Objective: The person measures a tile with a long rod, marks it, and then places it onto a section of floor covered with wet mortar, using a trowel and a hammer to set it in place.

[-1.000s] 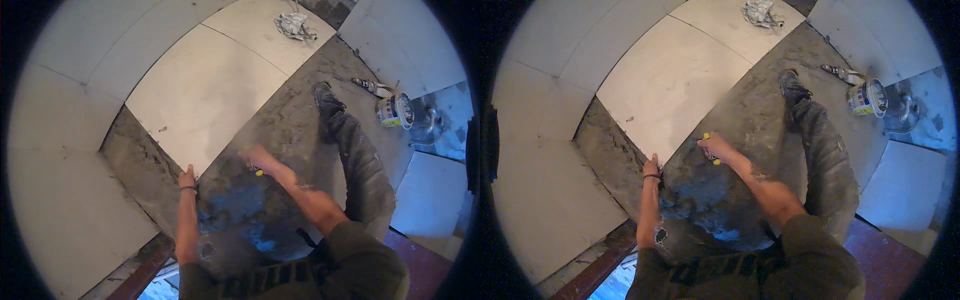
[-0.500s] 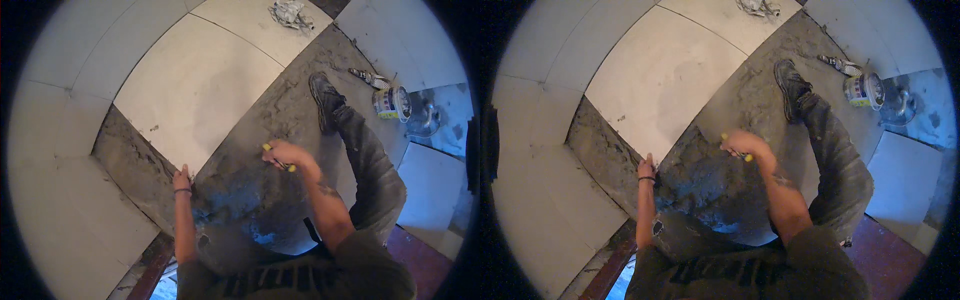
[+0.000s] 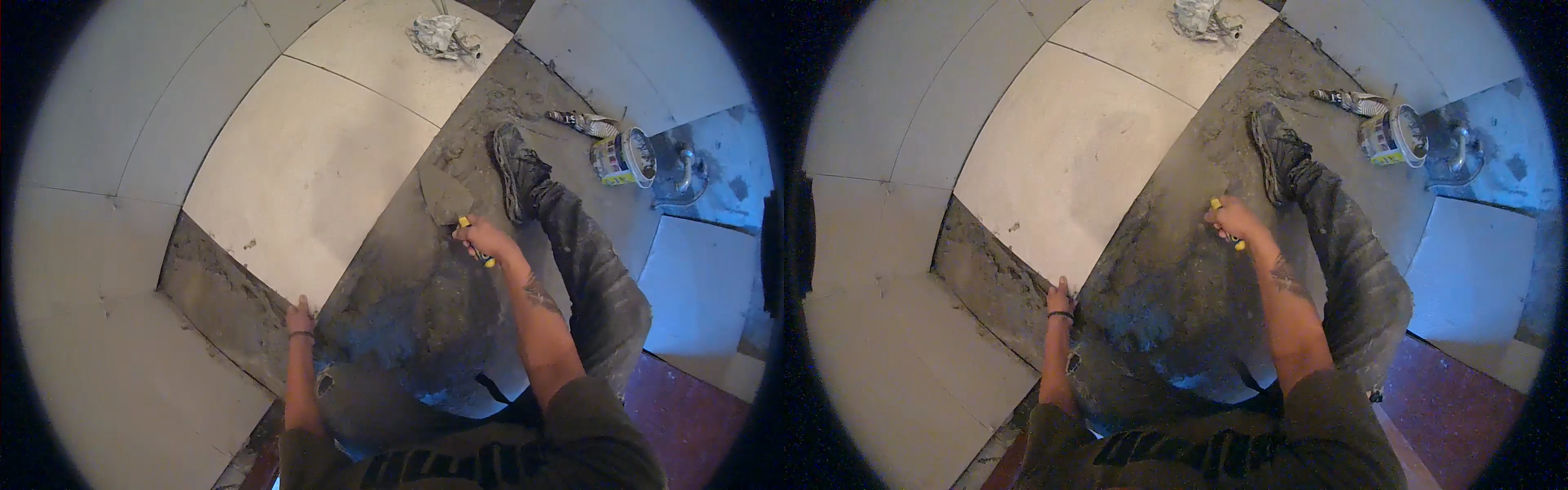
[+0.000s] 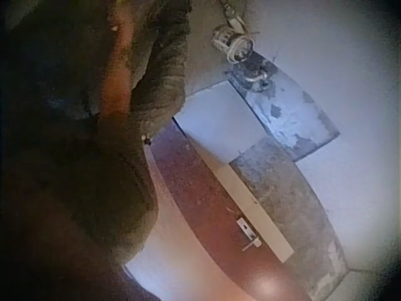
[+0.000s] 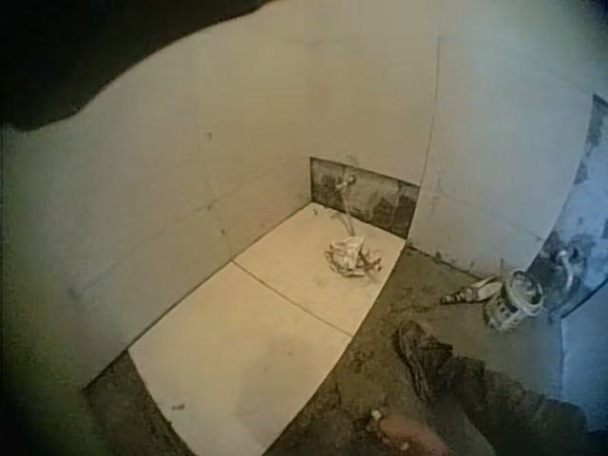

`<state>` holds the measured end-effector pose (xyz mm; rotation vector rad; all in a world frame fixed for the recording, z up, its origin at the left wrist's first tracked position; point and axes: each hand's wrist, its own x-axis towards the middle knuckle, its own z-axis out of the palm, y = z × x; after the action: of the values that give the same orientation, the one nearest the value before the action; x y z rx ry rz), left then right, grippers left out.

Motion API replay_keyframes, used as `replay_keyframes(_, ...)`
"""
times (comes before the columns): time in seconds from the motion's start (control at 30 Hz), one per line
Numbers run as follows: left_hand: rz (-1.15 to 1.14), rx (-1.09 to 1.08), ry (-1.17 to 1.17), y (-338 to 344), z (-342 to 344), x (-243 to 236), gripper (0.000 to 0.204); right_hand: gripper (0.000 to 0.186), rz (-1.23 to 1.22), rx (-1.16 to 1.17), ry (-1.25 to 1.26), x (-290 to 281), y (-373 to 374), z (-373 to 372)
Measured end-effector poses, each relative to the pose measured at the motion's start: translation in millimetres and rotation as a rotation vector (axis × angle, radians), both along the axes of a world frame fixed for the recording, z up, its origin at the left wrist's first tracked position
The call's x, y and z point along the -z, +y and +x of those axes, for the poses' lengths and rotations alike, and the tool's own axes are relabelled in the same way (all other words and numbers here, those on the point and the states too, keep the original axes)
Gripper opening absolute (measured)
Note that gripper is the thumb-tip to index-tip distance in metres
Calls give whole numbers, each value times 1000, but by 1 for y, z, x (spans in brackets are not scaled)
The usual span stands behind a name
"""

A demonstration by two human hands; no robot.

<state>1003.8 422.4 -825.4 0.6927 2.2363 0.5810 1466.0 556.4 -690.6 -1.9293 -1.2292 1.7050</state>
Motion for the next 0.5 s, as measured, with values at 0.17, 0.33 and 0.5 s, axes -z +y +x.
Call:
replay_keyframes(0.17, -61, -72, -77, 1, 1, 1, 61, 17, -100, -19, 117, 0, 23, 6)
replay_keyframes(0.33, -137, 332, 256, -7, -5, -5, 63, 19, -22, -128, 121, 13, 54, 8)
replay_keyframes(0.5, 30, 457, -53, 3, -7, -11, 62, 19, 69, -261, 89, 57, 95, 15)
